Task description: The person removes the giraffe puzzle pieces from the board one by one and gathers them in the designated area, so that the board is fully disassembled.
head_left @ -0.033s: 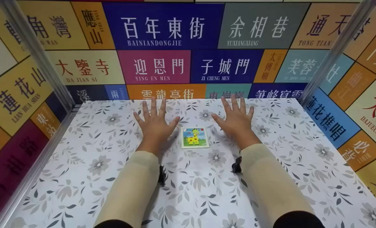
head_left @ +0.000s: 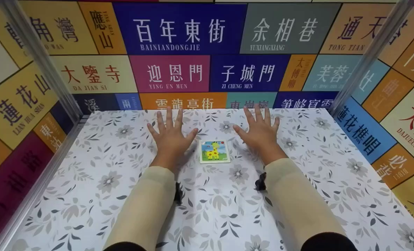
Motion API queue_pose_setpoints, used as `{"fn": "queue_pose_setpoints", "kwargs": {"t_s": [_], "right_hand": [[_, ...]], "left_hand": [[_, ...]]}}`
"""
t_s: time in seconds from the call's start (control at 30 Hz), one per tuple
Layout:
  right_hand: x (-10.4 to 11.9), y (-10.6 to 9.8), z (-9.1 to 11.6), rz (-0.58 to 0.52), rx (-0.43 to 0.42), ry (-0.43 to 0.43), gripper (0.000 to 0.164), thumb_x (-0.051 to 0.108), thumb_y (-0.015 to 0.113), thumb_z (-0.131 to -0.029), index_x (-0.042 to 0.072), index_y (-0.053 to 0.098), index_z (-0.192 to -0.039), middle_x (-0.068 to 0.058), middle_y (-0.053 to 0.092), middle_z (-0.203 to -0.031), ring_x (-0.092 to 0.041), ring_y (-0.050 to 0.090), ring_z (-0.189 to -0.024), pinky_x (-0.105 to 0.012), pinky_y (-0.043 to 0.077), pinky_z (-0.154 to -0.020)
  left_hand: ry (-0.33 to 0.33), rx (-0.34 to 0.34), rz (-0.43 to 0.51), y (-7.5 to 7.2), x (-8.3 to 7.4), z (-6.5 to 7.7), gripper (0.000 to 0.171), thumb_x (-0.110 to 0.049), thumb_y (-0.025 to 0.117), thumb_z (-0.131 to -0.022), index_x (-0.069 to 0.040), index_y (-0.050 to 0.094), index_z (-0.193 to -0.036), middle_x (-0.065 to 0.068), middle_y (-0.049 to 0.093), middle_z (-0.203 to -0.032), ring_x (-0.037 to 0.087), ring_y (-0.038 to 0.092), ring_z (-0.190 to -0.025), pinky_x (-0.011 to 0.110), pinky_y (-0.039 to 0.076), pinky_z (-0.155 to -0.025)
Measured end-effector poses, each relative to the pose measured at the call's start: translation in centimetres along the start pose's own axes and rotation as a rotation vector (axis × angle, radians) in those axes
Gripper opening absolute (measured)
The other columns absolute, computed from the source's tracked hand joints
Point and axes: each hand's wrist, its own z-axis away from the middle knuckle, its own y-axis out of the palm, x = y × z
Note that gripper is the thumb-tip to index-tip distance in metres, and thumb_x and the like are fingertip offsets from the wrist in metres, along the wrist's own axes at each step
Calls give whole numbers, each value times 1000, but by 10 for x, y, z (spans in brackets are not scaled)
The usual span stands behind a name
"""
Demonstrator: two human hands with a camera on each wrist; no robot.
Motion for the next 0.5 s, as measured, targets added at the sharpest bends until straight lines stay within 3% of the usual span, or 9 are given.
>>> {"fn": "queue_pose_setpoints", "kwargs": {"t_s": [0.2,0.33,0.5], "right_hand": [[1,-5,0,-58,24,2,93,91,29,-94,46,2,-171,1,-11,-183,-38,-15,-169,-81,-11,-125],[6,-12,2,-119,24,2,98,95,24,-91,41,12,-172,-5,7,-183,-40,1,-169,-80,3,-127],[14,-19,5,-209,9,-6,98,95,25,-91,37,25,-171,-4,23,-180,-38,17,-167,-75,18,-127]], "left_hand": [[-51,52,97,-7,-1,0,101,-91,40,-91,-52,-17,-164,-10,-28,-177,35,-25,-167,77,-22,-122],[-61,58,192,-8,-1,-1,99,-87,41,-94,-48,-12,-168,-6,-15,-182,35,-16,-169,74,-6,-131],[-71,80,381,-12,-4,2,93,-77,47,-100,-43,-1,-172,1,1,-184,37,-3,-170,67,11,-134]]}}
